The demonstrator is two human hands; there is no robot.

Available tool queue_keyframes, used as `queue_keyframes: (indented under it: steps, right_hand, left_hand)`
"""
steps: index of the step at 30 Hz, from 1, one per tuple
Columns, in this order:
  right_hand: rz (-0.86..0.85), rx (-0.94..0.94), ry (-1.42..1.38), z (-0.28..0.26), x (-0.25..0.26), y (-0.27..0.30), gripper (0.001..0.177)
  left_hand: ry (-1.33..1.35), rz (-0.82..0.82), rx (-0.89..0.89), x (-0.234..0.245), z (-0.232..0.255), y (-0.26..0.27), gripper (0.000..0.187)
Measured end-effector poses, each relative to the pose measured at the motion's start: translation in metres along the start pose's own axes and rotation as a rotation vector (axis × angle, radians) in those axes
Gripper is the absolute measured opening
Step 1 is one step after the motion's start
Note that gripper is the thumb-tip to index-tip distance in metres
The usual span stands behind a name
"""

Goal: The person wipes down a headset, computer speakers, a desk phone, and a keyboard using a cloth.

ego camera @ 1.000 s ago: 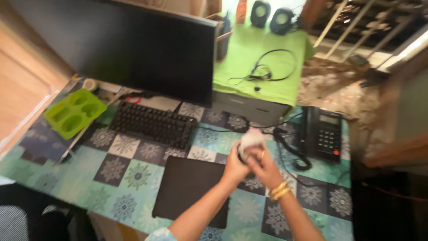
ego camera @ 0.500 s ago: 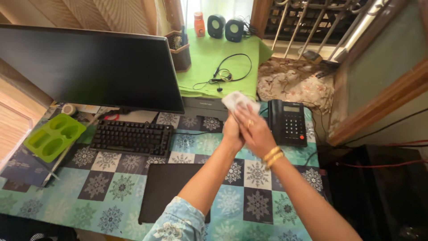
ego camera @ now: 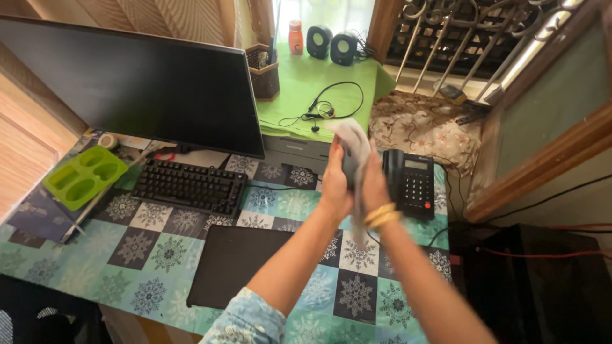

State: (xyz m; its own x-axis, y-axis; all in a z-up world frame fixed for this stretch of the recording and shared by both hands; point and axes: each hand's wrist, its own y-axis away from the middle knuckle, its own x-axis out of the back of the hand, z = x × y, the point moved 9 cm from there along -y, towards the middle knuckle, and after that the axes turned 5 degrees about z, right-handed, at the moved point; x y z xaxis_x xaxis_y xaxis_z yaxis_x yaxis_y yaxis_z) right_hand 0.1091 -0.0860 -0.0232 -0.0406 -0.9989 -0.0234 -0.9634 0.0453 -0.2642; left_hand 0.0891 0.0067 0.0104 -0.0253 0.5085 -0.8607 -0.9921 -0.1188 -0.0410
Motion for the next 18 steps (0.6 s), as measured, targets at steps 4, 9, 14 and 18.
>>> queue_keyframes:
  steps: [4, 9, 14, 18]
  right_hand:
    - [0.088, 0.306, 0.325, -0.034, -0.017, 0.038, 0.061]
    - [0.053, 0.344, 0.436, -0.048, 0.010, -0.017, 0.052]
    - [-0.089, -0.022, 0.140, -0.030, 0.010, -0.061, 0.051]
    - [-0.093, 0.450, 0.524, -0.073, -0.008, 0.000, 0.055]
  left_hand:
    - [-0.161, 0.141, 0.131, 0.009, -0.007, -0.005, 0.056]
    - [-0.449, -0.025, -0.027, 0.014, -0.022, 0.004, 0.057]
    - [-0.505, -0.071, -0.047, 0.017, -0.036, 0.011, 0.064]
    - [-0.343, 0.134, 0.108, 0.032, -0.029, -0.003, 0.076]
